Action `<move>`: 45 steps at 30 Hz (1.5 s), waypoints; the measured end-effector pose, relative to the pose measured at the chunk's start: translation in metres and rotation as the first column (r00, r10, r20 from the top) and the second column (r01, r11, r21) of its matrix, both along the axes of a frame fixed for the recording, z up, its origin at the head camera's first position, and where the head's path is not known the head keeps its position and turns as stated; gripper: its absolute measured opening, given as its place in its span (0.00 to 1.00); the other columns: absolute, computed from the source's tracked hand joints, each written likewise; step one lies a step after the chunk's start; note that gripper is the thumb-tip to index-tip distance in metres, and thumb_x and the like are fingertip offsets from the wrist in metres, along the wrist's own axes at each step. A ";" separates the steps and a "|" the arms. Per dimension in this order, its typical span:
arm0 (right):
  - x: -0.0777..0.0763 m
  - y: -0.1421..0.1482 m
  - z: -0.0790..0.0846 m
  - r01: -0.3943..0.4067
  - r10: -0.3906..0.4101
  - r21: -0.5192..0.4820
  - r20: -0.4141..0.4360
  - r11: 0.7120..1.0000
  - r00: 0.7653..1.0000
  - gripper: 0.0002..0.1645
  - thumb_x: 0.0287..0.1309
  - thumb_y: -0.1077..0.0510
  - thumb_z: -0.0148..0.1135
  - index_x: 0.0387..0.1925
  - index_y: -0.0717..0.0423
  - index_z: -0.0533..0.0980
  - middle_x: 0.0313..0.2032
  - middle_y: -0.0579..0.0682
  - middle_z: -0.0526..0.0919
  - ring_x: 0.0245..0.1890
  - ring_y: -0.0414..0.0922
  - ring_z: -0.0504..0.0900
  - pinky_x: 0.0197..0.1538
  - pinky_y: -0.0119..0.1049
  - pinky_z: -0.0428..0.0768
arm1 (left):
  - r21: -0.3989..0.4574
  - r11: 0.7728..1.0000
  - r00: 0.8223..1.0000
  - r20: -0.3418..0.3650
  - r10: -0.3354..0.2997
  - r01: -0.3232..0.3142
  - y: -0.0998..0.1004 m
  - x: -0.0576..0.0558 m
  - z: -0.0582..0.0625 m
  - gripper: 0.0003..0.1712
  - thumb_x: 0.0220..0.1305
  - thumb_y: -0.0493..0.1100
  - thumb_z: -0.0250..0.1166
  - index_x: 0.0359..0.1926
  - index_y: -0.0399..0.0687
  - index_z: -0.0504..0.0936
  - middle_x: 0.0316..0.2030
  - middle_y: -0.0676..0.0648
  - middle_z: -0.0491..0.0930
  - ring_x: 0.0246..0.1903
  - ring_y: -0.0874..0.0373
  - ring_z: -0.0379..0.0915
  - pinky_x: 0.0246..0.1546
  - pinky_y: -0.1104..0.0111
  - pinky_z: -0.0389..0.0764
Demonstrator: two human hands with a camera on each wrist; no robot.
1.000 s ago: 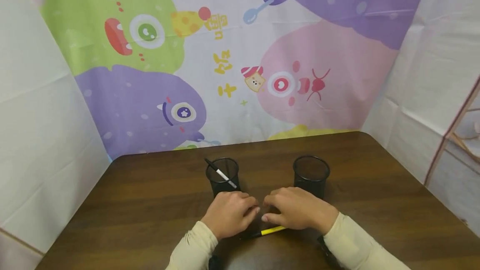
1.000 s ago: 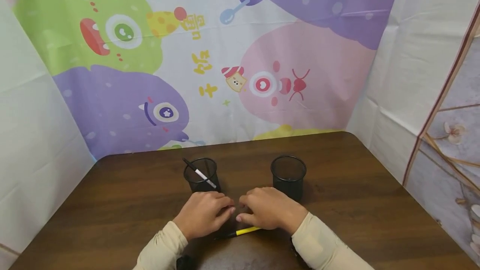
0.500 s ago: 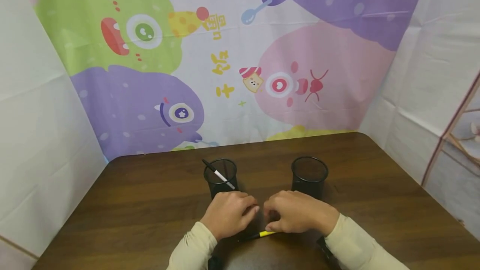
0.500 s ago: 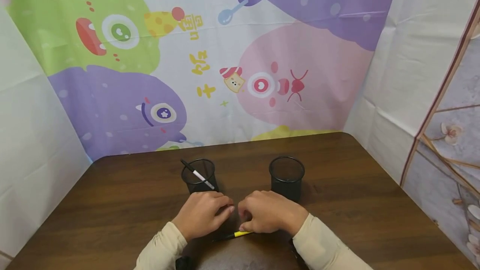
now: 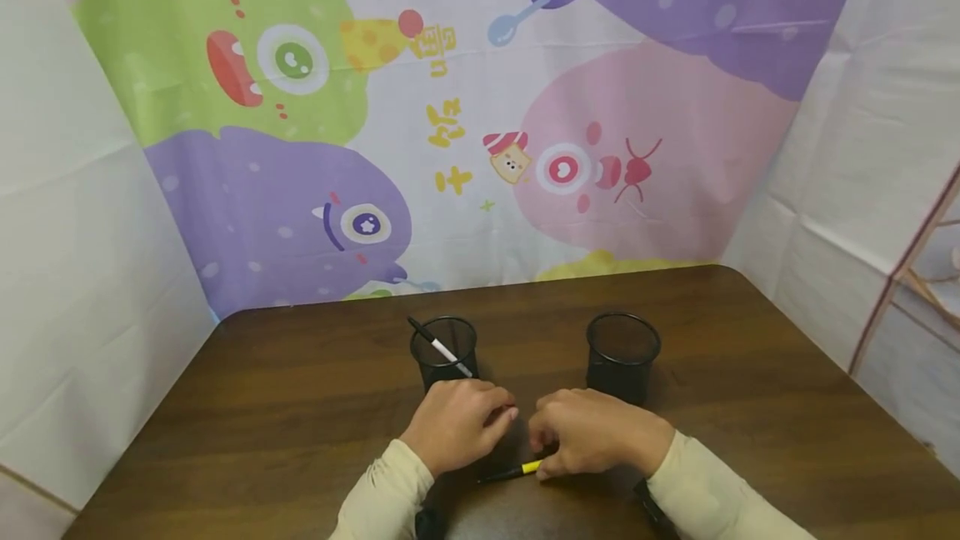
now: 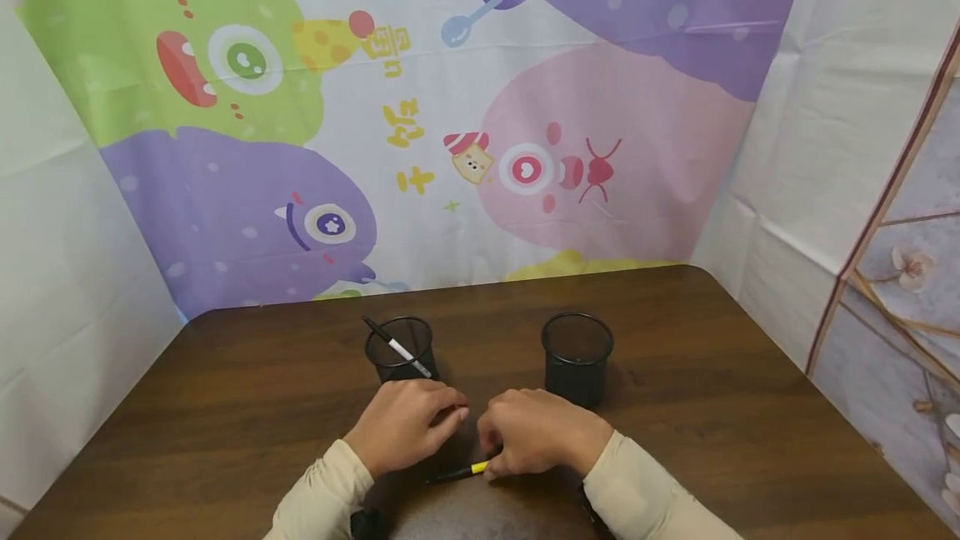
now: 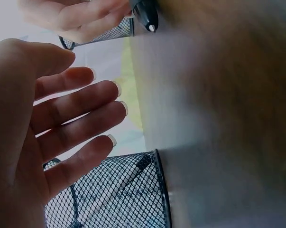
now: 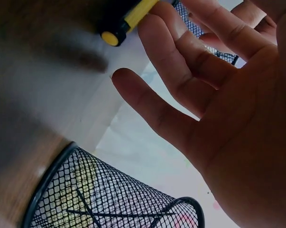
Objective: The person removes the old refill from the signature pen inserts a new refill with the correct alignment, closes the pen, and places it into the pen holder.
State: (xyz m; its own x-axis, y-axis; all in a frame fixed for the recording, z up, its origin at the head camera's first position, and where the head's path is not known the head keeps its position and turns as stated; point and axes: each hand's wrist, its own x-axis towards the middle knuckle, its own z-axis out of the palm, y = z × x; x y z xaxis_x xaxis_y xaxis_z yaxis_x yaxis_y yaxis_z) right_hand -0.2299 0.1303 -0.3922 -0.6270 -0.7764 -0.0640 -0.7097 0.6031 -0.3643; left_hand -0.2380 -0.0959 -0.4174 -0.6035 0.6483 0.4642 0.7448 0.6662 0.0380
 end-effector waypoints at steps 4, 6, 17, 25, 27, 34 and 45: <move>0.000 -0.001 -0.002 0.002 -0.002 0.015 -0.014 1.000 1.000 0.09 0.54 0.45 0.76 0.32 0.39 0.83 0.33 0.31 0.74 0.32 0.29 0.73 0.36 0.30 0.78 | -0.001 1.000 1.000 -0.003 0.000 0.000 -0.001 -0.001 0.002 0.08 0.67 0.51 0.66 0.38 0.56 0.88 0.29 0.60 0.84 0.24 0.69 0.76 0.21 0.73 0.76; -0.001 -0.001 -0.003 0.000 0.001 0.020 -0.030 1.000 1.000 0.09 0.54 0.45 0.76 0.32 0.38 0.83 0.33 0.31 0.74 0.31 0.29 0.73 0.35 0.30 0.78 | 0.003 1.000 1.000 -0.005 0.000 0.000 -0.003 -0.001 0.003 0.07 0.67 0.51 0.66 0.37 0.56 0.88 0.29 0.60 0.84 0.24 0.68 0.77 0.22 0.72 0.77; -0.002 -0.003 -0.008 -0.015 0.016 0.012 -0.107 1.000 0.994 0.08 0.54 0.49 0.76 0.28 0.38 0.82 0.31 0.32 0.71 0.28 0.29 0.71 0.31 0.28 0.75 | 0.007 1.000 1.000 -0.003 0.026 -0.026 -0.009 -0.003 0.006 0.07 0.67 0.50 0.67 0.37 0.56 0.88 0.29 0.60 0.84 0.25 0.68 0.78 0.22 0.69 0.78; -0.002 -0.002 -0.009 -0.013 0.015 0.016 -0.117 1.000 0.993 0.08 0.57 0.51 0.74 0.27 0.39 0.81 0.29 0.32 0.72 0.26 0.29 0.71 0.29 0.28 0.75 | 0.003 1.000 1.000 -0.010 0.027 -0.027 -0.010 -0.003 0.005 0.07 0.67 0.51 0.67 0.37 0.57 0.88 0.29 0.61 0.84 0.25 0.68 0.78 0.22 0.69 0.79; -0.003 -0.001 -0.009 -0.013 0.016 0.023 -0.126 1.000 0.992 0.08 0.57 0.52 0.74 0.26 0.39 0.80 0.28 0.32 0.71 0.25 0.29 0.70 0.29 0.28 0.74 | 0.004 1.000 1.000 -0.015 0.027 -0.027 -0.010 -0.003 0.005 0.07 0.67 0.51 0.67 0.37 0.57 0.88 0.29 0.61 0.84 0.25 0.68 0.79 0.22 0.68 0.79; -0.007 0.001 -0.008 0.017 -0.018 -0.016 -0.091 1.000 0.996 0.12 0.61 0.53 0.69 0.25 0.39 0.76 0.27 0.32 0.72 0.23 0.30 0.71 0.27 0.28 0.73 | 0.006 0.999 0.999 -0.005 0.037 -0.037 -0.013 -0.004 0.004 0.07 0.66 0.51 0.67 0.38 0.57 0.88 0.30 0.60 0.85 0.26 0.68 0.79 0.23 0.68 0.79; -0.011 0.004 -0.008 0.028 -0.042 -0.117 -0.121 0.993 0.992 0.08 0.67 0.55 0.63 0.30 0.42 0.76 0.27 0.31 0.73 0.23 0.31 0.71 0.27 0.28 0.74 | 0.086 0.996 0.989 0.142 0.025 -0.038 -0.017 -0.002 0.004 0.06 0.68 0.50 0.66 0.38 0.58 0.88 0.30 0.63 0.83 0.26 0.72 0.74 0.25 0.70 0.78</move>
